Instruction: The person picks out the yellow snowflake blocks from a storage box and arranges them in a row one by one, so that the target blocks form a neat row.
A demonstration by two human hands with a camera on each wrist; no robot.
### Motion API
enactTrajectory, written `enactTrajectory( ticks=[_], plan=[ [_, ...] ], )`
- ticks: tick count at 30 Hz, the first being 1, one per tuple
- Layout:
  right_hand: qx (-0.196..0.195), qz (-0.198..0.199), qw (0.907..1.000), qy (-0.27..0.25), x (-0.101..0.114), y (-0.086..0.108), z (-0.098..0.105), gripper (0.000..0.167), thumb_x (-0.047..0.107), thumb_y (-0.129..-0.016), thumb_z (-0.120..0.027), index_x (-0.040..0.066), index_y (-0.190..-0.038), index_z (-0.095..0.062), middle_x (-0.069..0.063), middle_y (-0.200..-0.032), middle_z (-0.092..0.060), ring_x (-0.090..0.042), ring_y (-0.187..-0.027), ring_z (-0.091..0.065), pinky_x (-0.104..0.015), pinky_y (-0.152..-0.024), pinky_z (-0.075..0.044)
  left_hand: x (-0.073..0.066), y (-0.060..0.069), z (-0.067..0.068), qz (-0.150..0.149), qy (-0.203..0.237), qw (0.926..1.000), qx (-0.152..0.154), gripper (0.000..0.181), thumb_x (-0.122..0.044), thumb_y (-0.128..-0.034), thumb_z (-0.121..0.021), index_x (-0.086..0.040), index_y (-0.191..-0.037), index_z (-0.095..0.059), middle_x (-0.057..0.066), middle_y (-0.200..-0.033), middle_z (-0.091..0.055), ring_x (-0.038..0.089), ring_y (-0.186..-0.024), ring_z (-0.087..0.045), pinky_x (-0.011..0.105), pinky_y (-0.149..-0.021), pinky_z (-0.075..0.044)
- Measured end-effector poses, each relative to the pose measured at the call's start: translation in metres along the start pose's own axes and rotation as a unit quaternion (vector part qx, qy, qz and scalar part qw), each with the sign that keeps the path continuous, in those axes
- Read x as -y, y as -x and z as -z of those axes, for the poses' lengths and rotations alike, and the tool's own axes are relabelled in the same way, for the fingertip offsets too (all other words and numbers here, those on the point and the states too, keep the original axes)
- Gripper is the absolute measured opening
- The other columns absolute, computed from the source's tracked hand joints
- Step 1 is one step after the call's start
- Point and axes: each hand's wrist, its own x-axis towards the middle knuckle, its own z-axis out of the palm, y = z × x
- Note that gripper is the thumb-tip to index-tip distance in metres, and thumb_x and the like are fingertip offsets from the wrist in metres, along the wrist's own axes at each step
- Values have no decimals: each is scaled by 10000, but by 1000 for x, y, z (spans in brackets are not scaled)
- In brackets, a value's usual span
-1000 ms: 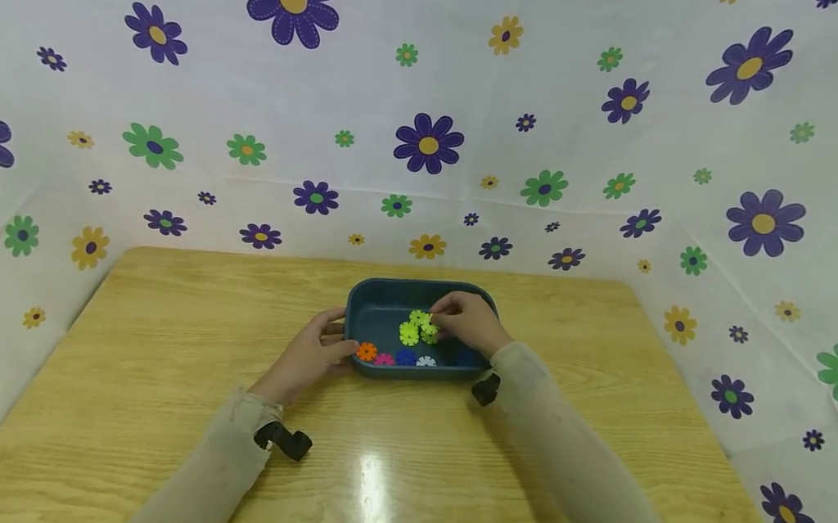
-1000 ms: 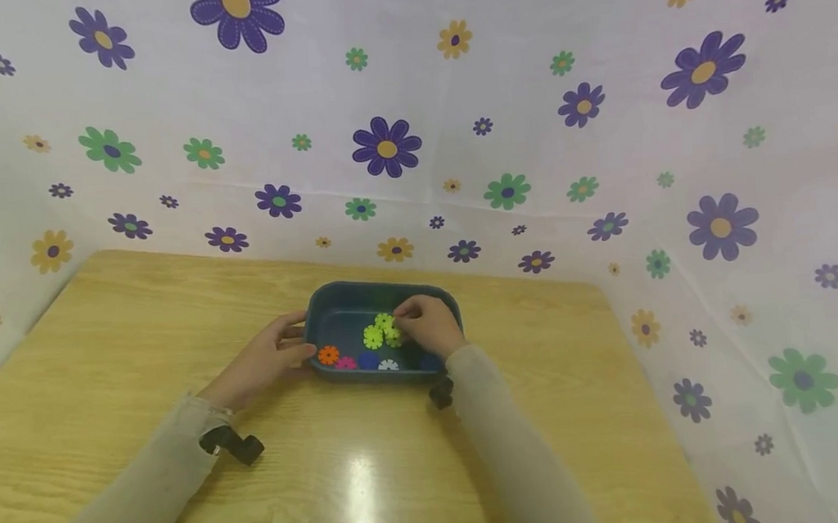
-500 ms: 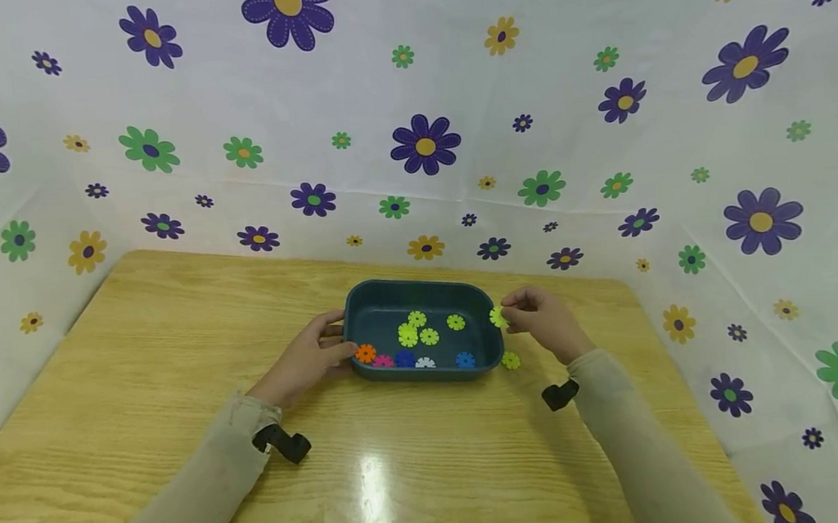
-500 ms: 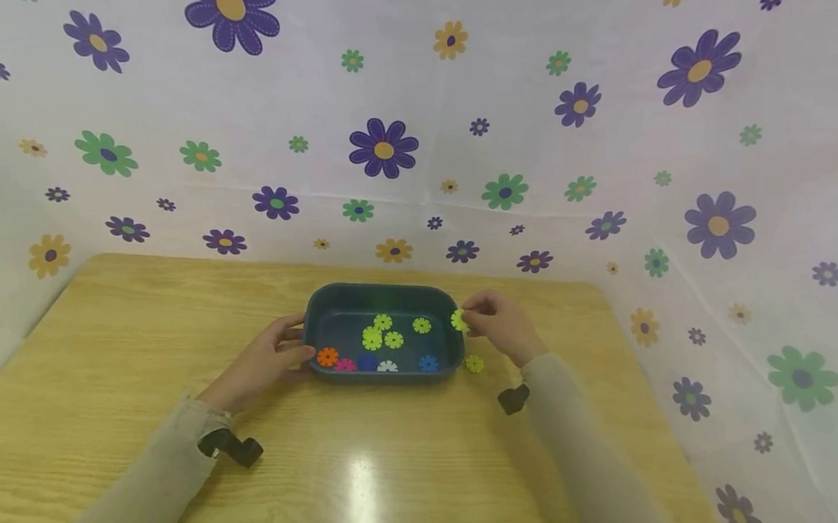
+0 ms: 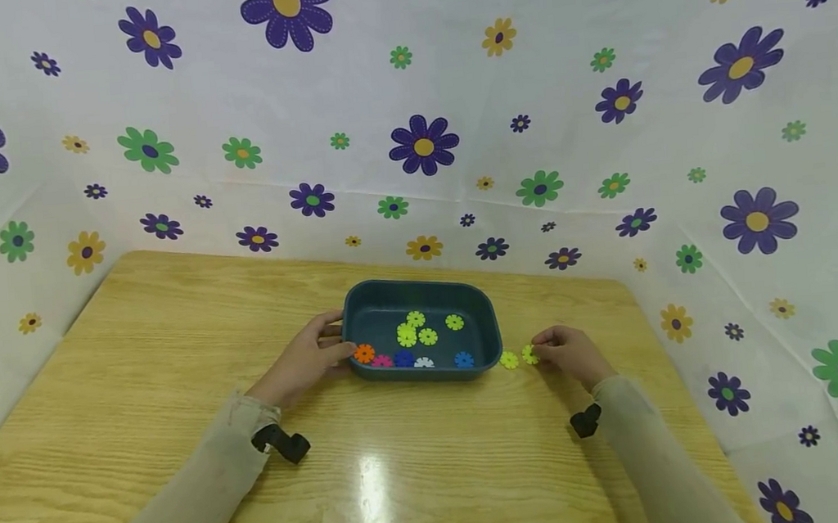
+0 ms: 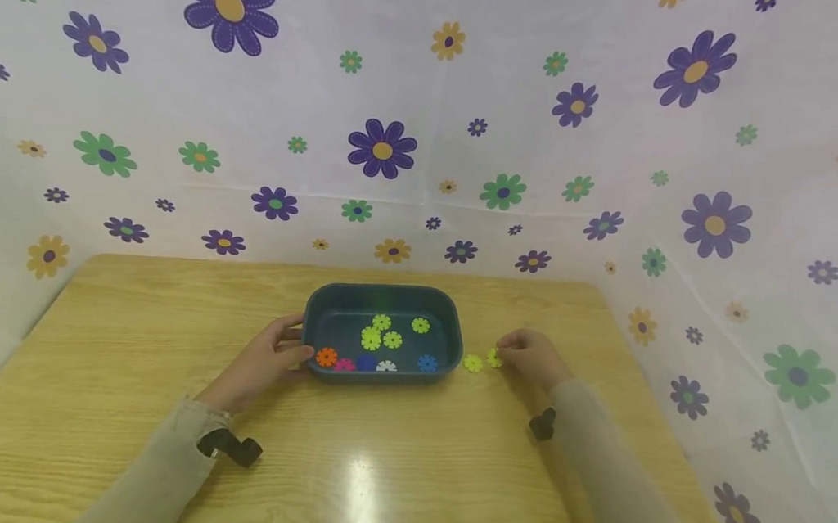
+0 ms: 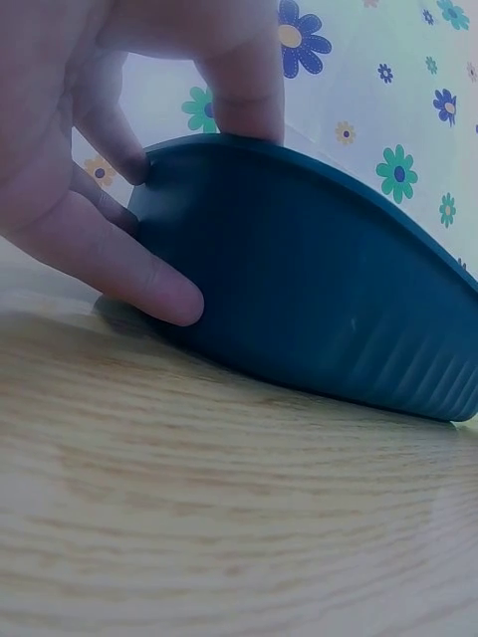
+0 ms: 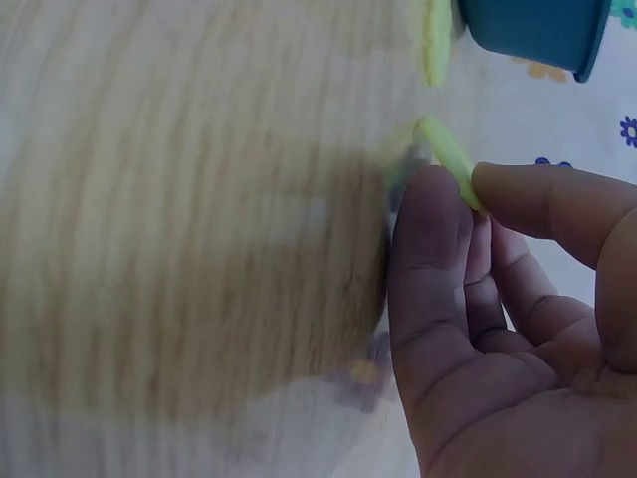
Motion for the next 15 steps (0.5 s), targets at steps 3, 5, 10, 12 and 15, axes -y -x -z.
enactTrajectory(
  ticks=[3, 5, 10, 12, 15],
  plan=[
    [15, 86, 9998, 191, -1, -1, -3, 222, 138, -1016, -660, -28, -1162, -666, -132, -1049, -695, -170, -864, -671, -282, -756, -598, 0, 0, 0, -14, 3, 10000, 4, 717, -101, -1032, -639, -71, -1624, -235, 280, -1553, -366, 436, -1372, -489, 503, -992, -570],
    [4, 77, 9996, 261, -1, -2, -5, 213, 138, -1009, -666, -22, -1149, -673, -125, -1031, -697, -176, -852, -666, -282, -742, -594, 0, 0, 1, -20, -8, 10000, 10, 719, -104, -1032, -640, -71, -1625, -234, 280, -1553, -366, 435, -1373, -488, 501, -992, -570],
    [8, -15, 9995, 329, 4, 0, -9, 197, 130, -1002, -673, -21, -1129, -686, -120, -1025, -701, -179, -845, -659, -281, -728, -598, -1, 1, 0, 10, -24, 10000, 20, 724, -113, -1031, -645, -75, -1625, -233, 276, -1550, -369, 427, -1371, -493, 497, -997, -567],
    [-15, -17, 9991, 413, 6, 2, -11, 192, 131, -1001, -676, -19, -1119, -692, -121, -1020, -701, -180, -837, -649, -279, -722, -590, -1, 1, 0, 17, -20, 10000, 18, 723, -112, -1031, -645, -75, -1625, -233, 274, -1553, -368, 426, -1374, -491, 498, -1001, -565],
    [-52, 14, 9983, 584, 10, 4, -12, 185, 140, -1008, -667, -12, -1112, -696, -116, -1015, -700, -177, -827, -632, -274, -715, -574, -2, 2, 0, 28, -17, 10000, -1, 719, -108, -1033, -642, -75, -1625, -235, 272, -1555, -369, 426, -1379, -487, 500, -1005, -562]
  ],
)
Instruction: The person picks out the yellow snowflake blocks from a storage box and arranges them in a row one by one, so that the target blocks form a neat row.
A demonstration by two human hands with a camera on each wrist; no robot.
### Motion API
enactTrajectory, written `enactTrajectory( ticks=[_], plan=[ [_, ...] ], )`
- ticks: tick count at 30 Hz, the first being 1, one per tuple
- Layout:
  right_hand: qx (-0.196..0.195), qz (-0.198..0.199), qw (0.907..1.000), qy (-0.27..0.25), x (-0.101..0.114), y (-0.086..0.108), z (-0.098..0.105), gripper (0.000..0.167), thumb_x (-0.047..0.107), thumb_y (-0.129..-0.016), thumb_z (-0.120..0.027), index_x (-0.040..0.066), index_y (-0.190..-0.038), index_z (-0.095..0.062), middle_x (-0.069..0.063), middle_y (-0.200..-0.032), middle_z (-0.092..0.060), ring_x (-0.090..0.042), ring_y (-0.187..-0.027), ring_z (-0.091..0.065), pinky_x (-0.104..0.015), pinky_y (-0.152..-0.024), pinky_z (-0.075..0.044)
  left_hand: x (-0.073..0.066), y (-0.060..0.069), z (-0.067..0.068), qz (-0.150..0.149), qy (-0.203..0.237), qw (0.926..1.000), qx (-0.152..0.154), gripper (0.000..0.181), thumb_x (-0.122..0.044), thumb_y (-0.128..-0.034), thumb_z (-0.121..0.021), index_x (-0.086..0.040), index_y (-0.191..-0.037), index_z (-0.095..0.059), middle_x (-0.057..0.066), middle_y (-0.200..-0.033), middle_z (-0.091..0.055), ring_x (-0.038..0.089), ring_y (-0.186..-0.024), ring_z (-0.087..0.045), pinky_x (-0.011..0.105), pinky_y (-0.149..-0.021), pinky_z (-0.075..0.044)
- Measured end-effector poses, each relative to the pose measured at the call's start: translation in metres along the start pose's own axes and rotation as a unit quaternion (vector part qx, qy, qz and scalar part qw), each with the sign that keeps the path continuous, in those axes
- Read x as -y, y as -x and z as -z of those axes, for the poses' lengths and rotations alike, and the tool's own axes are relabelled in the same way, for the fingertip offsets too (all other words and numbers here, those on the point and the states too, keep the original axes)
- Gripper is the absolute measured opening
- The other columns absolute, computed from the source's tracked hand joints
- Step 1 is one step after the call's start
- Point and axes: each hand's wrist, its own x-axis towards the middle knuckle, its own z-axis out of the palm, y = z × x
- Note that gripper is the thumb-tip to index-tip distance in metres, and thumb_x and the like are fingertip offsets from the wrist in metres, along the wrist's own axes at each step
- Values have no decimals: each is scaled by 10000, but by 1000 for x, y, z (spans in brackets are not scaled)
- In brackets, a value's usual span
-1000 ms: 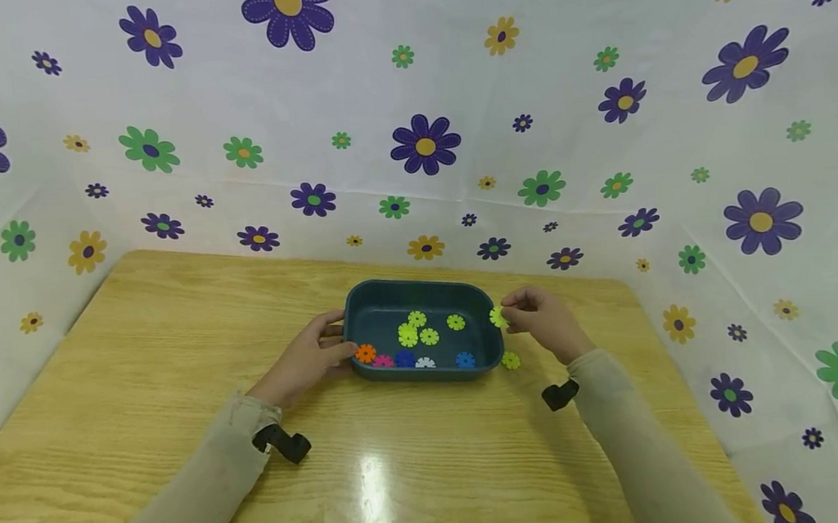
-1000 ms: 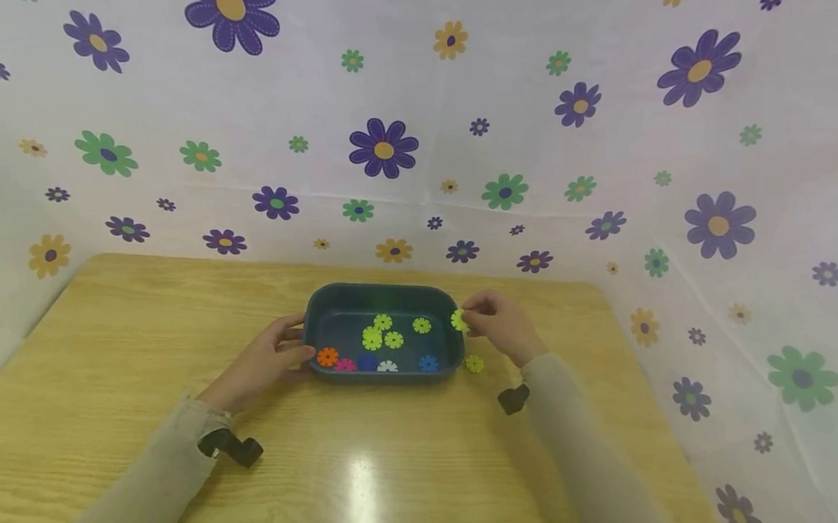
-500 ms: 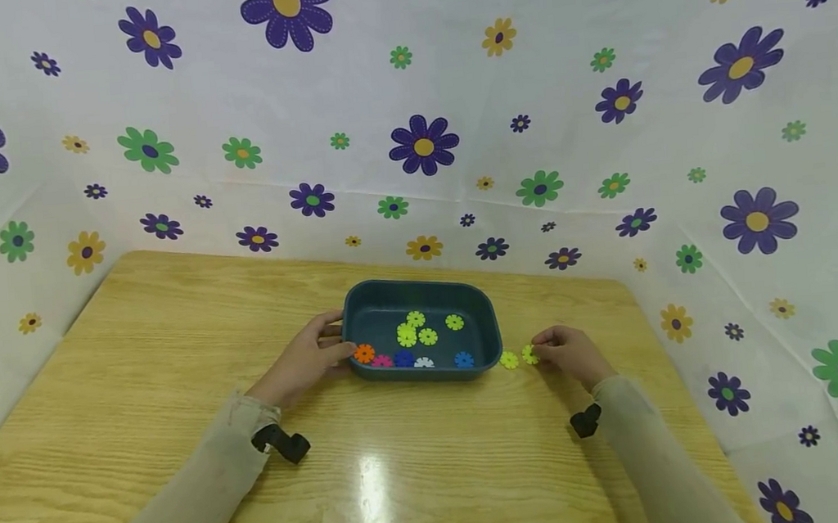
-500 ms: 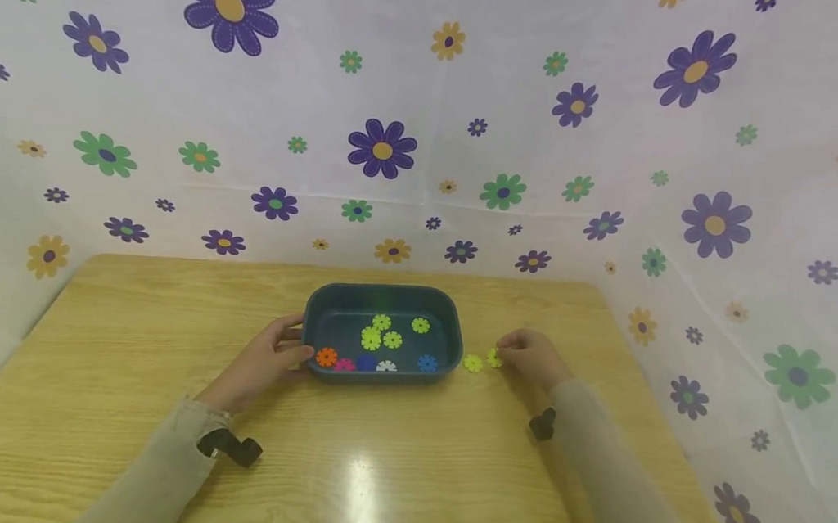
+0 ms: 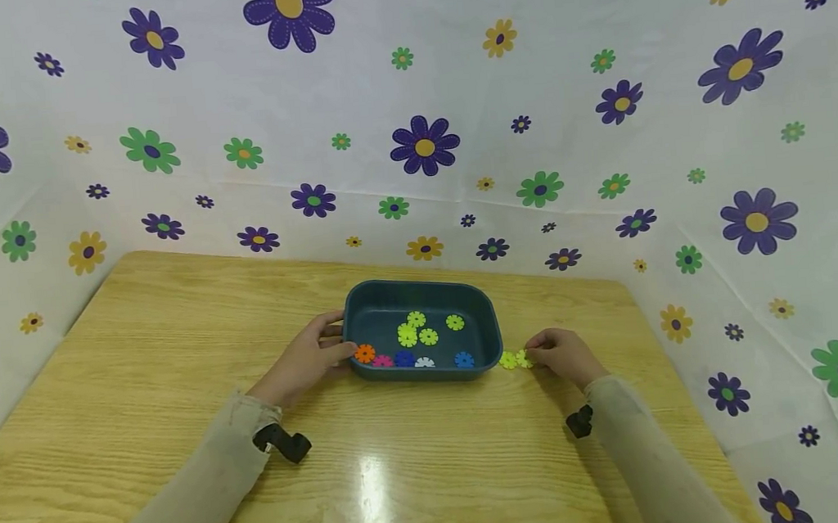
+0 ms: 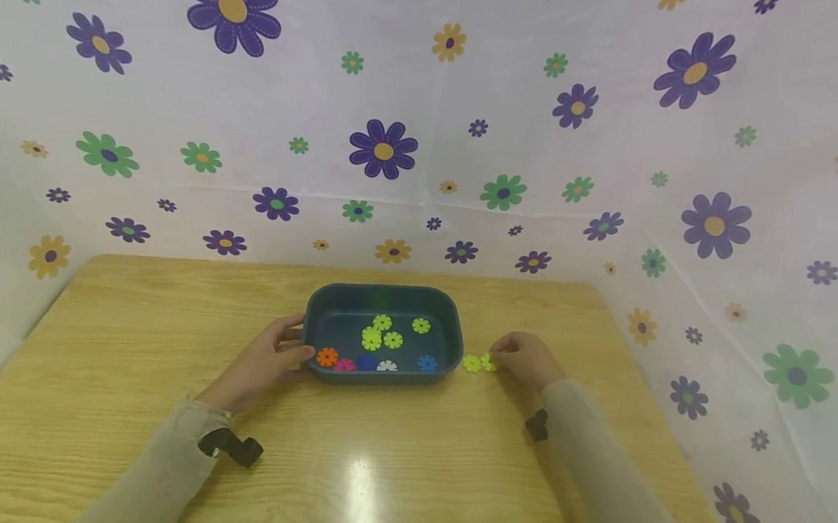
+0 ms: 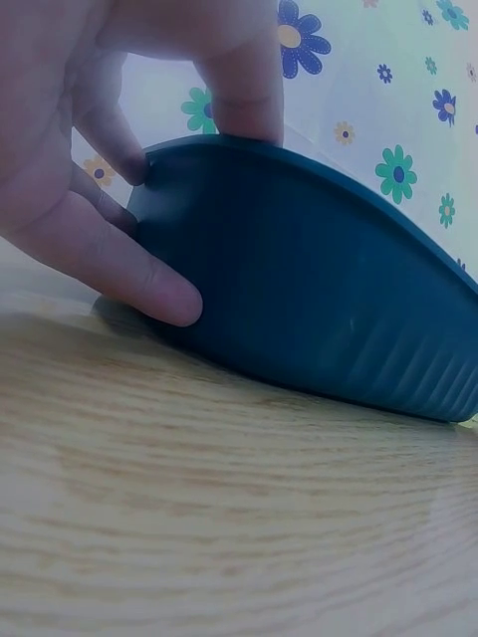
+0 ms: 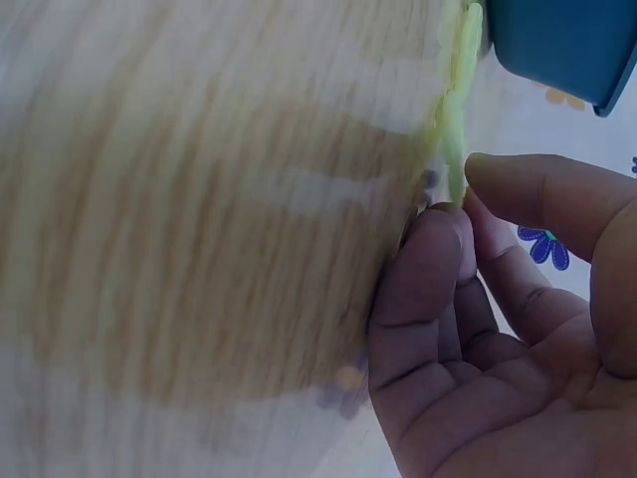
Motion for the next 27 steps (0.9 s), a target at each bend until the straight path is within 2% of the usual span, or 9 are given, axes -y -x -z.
enactTrajectory(
  ticks=[10, 15, 22, 27],
  plan=[
    [-64, -18, 9998, 167, 5, 5, 2, 179, 149, -1018, -648, 4, -1112, -696, -109, -1018, -696, -181, -826, -619, -273, -704, -548, -1, 0, -1, 3, -69, 10000, -39, 707, -104, -1033, -640, -73, -1620, -247, 269, -1550, -377, 426, -1383, -483, 497, -998, -567],
    [-95, 158, 9993, 339, 11, 9, 9, 228, 197, -1033, -633, 2, -1141, -681, -127, -1037, -691, -219, -857, -619, -310, -717, -536, 0, -1, 0, -12, -64, 10000, -34, 700, -116, -1036, -638, -74, -1619, -253, 270, -1551, -378, 428, -1373, -492, 498, -1000, -565],
    [-261, 493, 9982, 200, 28, 12, 14, 288, 233, -1050, -620, 4, -1222, -647, -188, -1204, -669, -340, -1062, -650, -437, -881, -600, 2, -1, 1, 8, -71, 9999, -77, 664, -227, -1075, -593, -79, -1626, -253, 265, -1544, -372, 447, -1312, -541, 487, -961, -588],
    [-321, 808, 9962, -31, 49, 12, 6, 287, 210, -1038, -642, -4, -1230, -641, -191, -1216, -673, -384, -1127, -645, -504, -940, -592, 1, -1, 0, 39, -4, 10000, -85, 670, -212, -1072, -599, -89, -1631, -249, 264, -1559, -362, 451, -1322, -531, 489, -958, -589]
  ],
)
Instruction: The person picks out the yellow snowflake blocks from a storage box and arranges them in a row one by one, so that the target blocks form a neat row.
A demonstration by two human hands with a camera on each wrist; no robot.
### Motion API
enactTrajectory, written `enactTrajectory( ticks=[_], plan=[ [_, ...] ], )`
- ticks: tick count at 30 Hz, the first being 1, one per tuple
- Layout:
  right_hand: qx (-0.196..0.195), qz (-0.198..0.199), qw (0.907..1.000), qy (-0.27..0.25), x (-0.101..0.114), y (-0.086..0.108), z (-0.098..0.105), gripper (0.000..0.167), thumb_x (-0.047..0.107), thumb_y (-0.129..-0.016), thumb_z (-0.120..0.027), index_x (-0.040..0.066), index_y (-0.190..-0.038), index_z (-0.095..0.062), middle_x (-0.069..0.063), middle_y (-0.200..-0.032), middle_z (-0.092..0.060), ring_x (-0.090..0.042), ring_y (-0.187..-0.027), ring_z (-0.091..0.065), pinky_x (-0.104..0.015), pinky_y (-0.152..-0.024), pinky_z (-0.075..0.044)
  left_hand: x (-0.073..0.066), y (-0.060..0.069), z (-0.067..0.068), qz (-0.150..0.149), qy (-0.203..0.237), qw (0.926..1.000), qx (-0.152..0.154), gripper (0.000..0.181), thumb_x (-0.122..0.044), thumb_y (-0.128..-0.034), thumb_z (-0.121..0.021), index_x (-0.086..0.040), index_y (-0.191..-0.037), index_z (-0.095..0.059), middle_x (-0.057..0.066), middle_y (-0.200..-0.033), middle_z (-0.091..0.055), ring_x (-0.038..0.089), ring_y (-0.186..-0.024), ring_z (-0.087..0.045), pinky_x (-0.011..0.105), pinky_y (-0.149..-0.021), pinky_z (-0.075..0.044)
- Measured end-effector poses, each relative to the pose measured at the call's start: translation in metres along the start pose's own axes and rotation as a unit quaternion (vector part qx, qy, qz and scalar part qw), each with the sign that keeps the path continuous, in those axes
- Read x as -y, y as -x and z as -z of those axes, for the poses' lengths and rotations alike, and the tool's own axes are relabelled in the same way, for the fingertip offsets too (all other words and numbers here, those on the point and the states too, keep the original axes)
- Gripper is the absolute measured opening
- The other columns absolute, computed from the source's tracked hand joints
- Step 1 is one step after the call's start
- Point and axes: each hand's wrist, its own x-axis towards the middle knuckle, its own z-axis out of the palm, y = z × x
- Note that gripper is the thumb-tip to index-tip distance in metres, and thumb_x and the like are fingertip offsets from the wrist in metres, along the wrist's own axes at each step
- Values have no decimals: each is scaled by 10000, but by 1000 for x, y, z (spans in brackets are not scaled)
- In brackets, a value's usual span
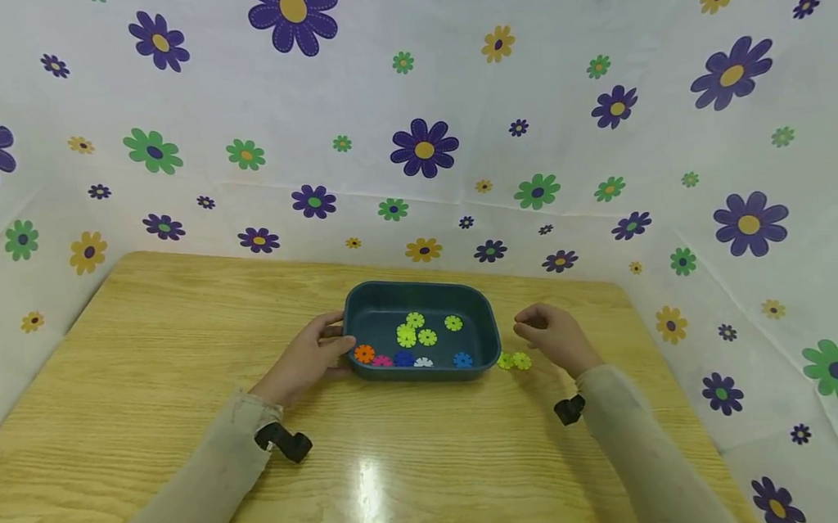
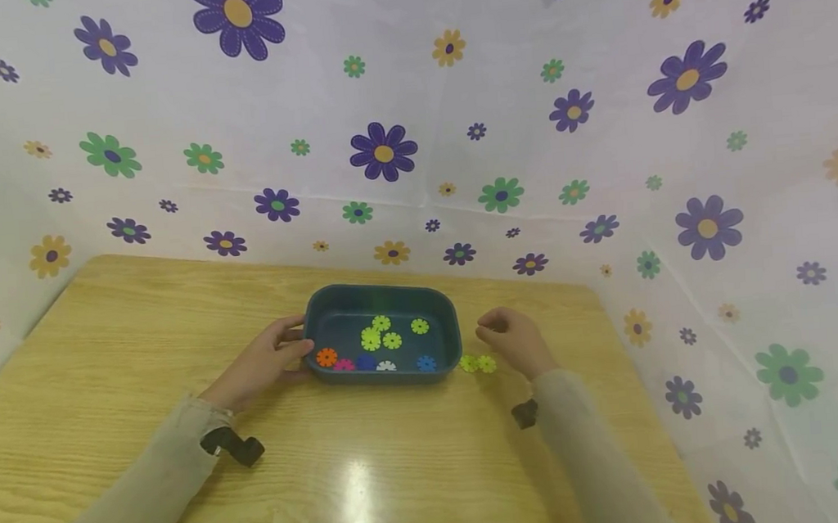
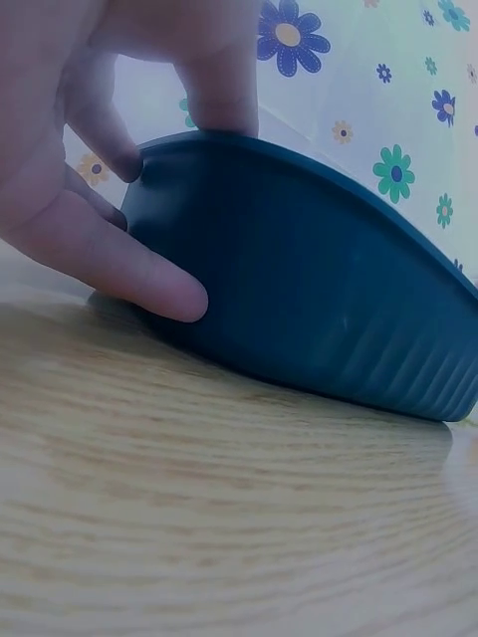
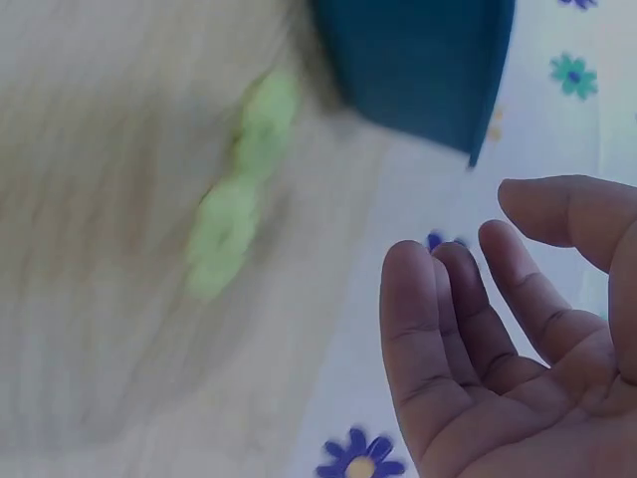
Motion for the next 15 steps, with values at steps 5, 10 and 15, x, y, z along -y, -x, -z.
enactTrajectory(
  ticks=[5, 10, 15],
  plan=[
    [-5, 219, 9995, -222, 23, -7, -15, 273, 186, -1027, -661, 1, -1228, -655, -167, -1184, -686, -362, -1097, -656, -528, -942, -587, -1, 0, 0, 40, 23, 10000, -7, 666, -186, -1071, -597, -104, -1633, -250, 261, -1566, -358, 449, -1318, -534, 488, -958, -590],
    [1, 444, 9990, -13, 42, -16, -29, 265, 204, -1014, -678, 48, -1229, -678, -128, -1197, -698, -306, -1115, -651, -485, -992, -559, -1, 0, 0, 32, 22, 10000, -51, 653, -174, -1071, -594, -100, -1628, -261, 264, -1559, -364, 445, -1322, -529, 486, -947, -595],
    [-60, 463, 9989, -5, 55, -24, -40, 290, 196, -1003, -693, 54, -1255, -676, -128, -1235, -690, -309, -1153, -640, -479, -1028, -540, -1, -1, 2, 6, 91, 9999, -113, 646, -151, -1067, -597, -85, -1621, -270, 273, -1551, -369, 452, -1312, -536, 482, -940, -599]
  ],
)
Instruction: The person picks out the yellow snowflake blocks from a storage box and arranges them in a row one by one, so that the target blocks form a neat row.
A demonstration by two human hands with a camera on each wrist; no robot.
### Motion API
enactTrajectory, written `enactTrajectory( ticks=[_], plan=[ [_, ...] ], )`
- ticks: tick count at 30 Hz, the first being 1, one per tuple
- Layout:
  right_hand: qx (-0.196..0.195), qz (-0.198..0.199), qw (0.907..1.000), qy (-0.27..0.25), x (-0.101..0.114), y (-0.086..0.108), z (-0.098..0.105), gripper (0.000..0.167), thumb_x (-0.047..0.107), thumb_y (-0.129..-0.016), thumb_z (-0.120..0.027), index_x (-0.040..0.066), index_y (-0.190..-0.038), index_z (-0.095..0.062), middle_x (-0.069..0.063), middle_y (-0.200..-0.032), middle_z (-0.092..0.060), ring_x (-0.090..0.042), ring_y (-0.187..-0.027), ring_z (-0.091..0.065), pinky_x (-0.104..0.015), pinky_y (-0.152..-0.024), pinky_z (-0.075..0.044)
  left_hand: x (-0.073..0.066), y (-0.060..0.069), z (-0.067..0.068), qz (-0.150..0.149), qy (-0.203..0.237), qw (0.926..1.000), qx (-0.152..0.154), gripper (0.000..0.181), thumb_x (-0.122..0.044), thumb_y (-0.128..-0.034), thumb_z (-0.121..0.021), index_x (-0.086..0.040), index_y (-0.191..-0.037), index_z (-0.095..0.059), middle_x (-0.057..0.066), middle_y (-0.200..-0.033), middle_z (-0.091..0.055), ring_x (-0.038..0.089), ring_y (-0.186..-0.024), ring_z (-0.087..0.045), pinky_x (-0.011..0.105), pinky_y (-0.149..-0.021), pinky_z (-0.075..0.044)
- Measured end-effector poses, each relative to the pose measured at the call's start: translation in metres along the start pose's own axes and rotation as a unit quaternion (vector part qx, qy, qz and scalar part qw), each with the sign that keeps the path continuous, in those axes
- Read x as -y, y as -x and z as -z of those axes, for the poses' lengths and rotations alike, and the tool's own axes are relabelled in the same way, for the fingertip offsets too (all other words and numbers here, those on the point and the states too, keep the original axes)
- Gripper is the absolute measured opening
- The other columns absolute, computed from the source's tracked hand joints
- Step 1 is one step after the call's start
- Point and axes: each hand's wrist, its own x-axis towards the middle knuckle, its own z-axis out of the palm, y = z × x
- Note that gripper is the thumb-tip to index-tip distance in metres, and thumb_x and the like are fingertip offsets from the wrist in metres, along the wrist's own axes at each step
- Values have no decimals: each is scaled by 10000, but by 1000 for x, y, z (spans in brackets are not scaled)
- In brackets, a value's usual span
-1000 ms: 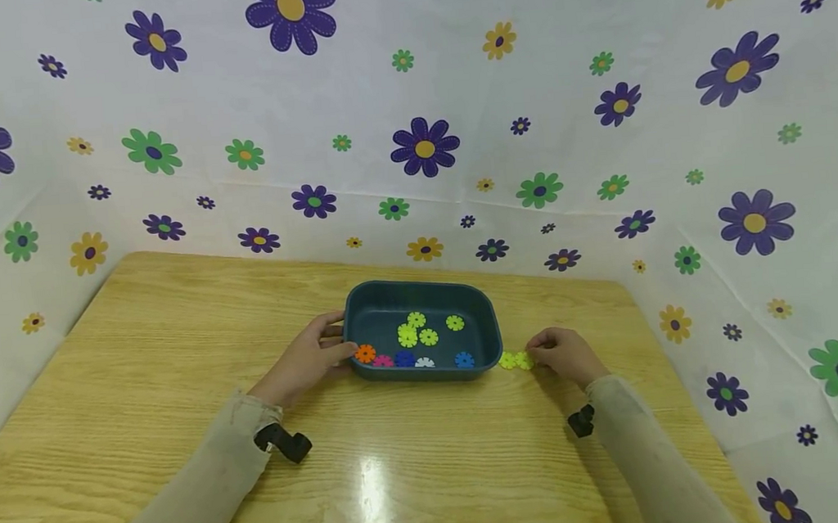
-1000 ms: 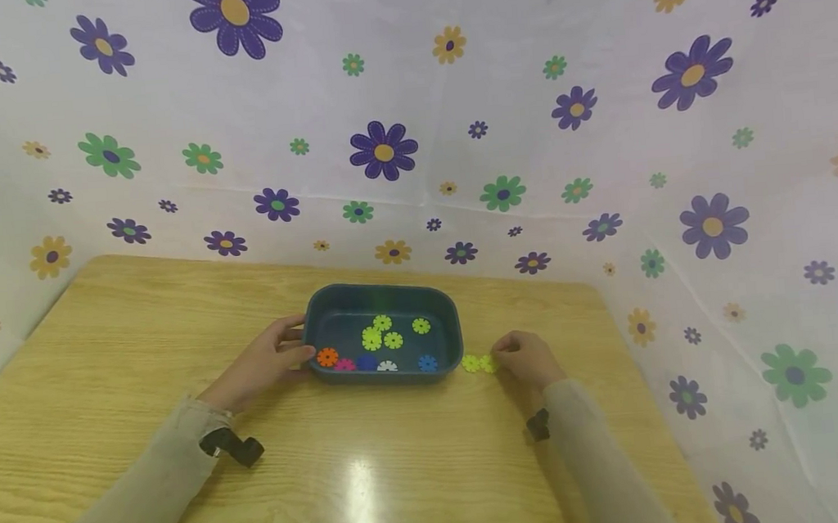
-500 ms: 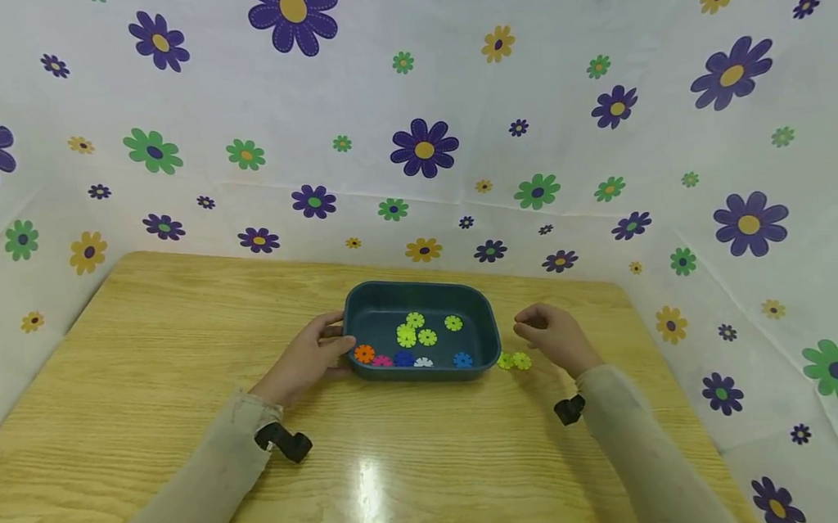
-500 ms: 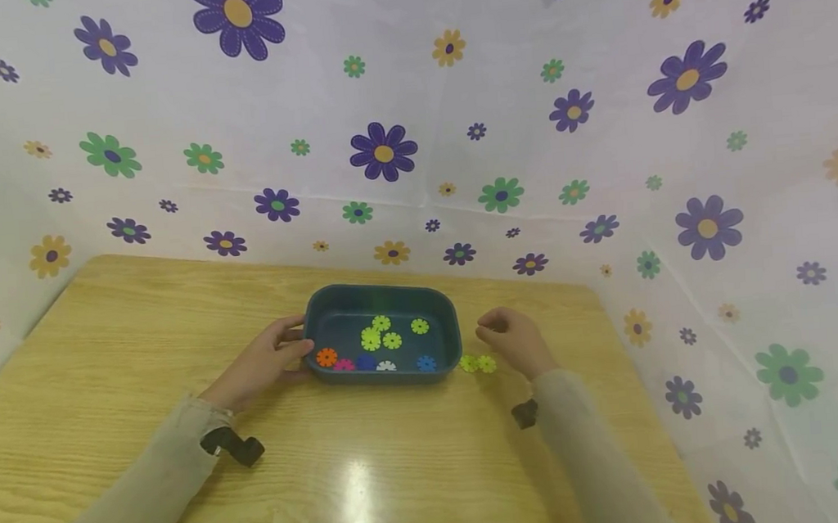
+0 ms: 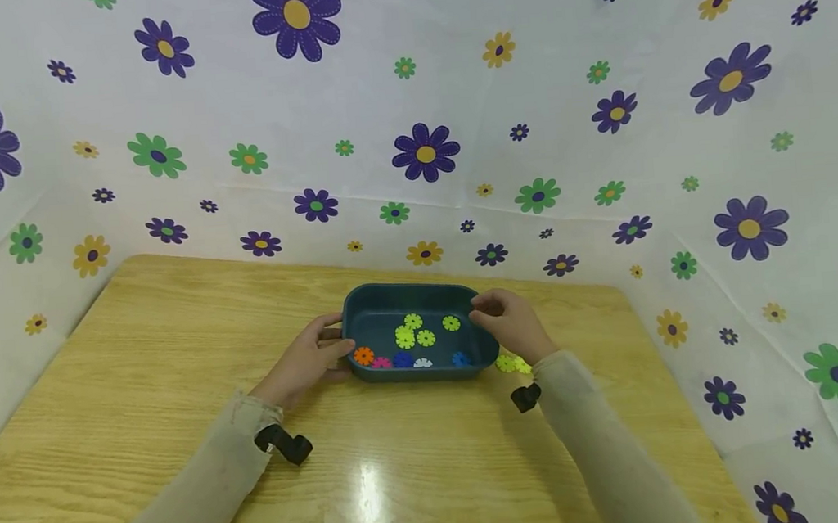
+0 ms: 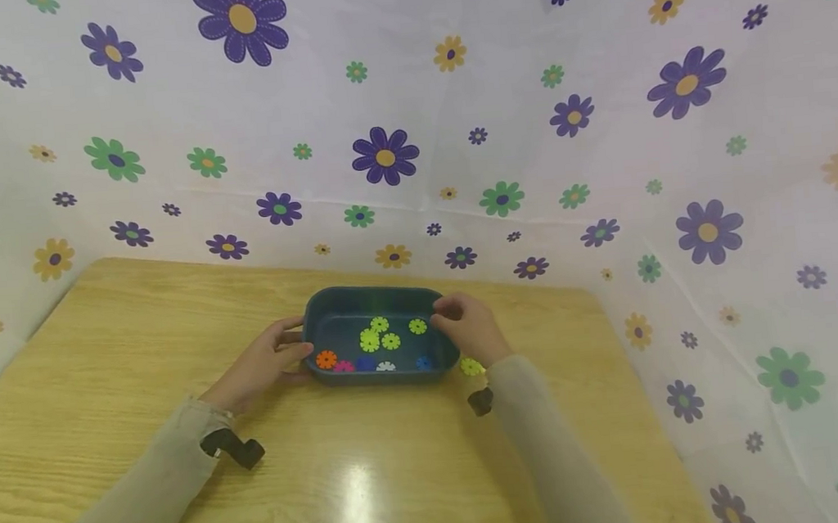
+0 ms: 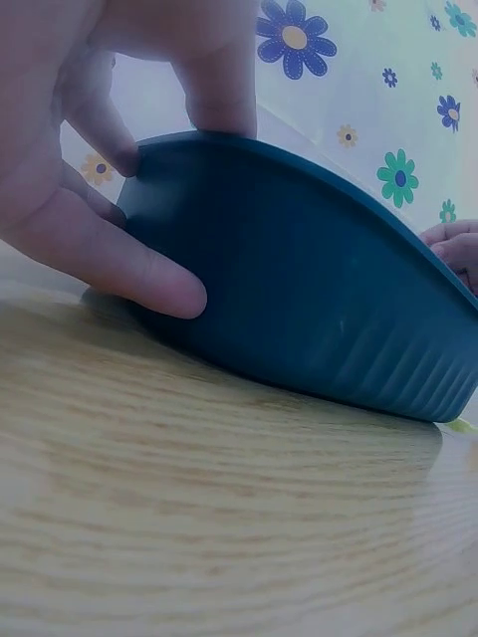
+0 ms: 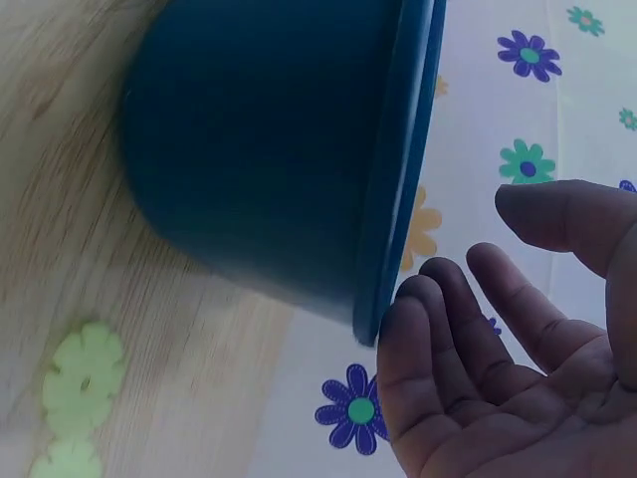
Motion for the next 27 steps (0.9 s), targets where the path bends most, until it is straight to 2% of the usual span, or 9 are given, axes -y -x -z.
enactTrajectory(
  ticks=[4, 10, 16, 21, 27],
  plan=[
    [73, 14, 9999, -116, 7, -4, -10, 327, 181, -1004, -693, 36, -1295, -660, -139, -1248, -684, -308, -1133, -653, -469, -991, -567, 1, -1, 0, 3, 23, 10000, -2, 644, -144, -1065, -601, -83, -1617, -276, 272, -1547, -374, 452, -1306, -543, 474, -930, -604],
    [458, -63, 9979, -447, 13, -13, -27, 330, 160, -1007, -692, 10, -1299, -650, -160, -1230, -679, -308, -1045, -688, -434, -904, -611, 1, -1, 0, 15, 63, 10000, 15, 638, -132, -1066, -596, -84, -1617, -278, 276, -1540, -374, 452, -1304, -542, 475, -928, -605],
    [603, -217, 9979, -109, 11, -26, -46, 268, 165, -990, -715, 31, -1221, -689, -118, -1139, -693, -240, -929, -687, -361, -825, -617, -1, 1, 0, 49, 105, 9999, 27, 635, -117, -1069, -583, -85, -1621, -270, 285, -1539, -361, 451, -1272, -565, 479, -932, -602],
    [815, -365, 9958, 222, 8, -31, -60, 239, 187, -972, -739, 71, -1178, -704, -83, -1082, -704, -206, -861, -691, -380, -825, -605, 0, 1, 0, 37, 86, 10000, 14, 628, -120, -1069, -583, -86, -1618, -280, 285, -1538, -372, 436, -1237, -594, 473, -923, -607],
    [871, -428, 9932, 644, 2, -35, -69, 237, 202, -934, -780, 99, -1140, -725, -52, -1059, -708, -190, -912, -670, -401, -869, -587, 3, 0, 1, -36, 157, 9999, 63, 633, -120, -1068, -586, -82, -1619, -277, 289, -1537, -373, 450, -1237, -594, 477, -919, -608]
  ],
)
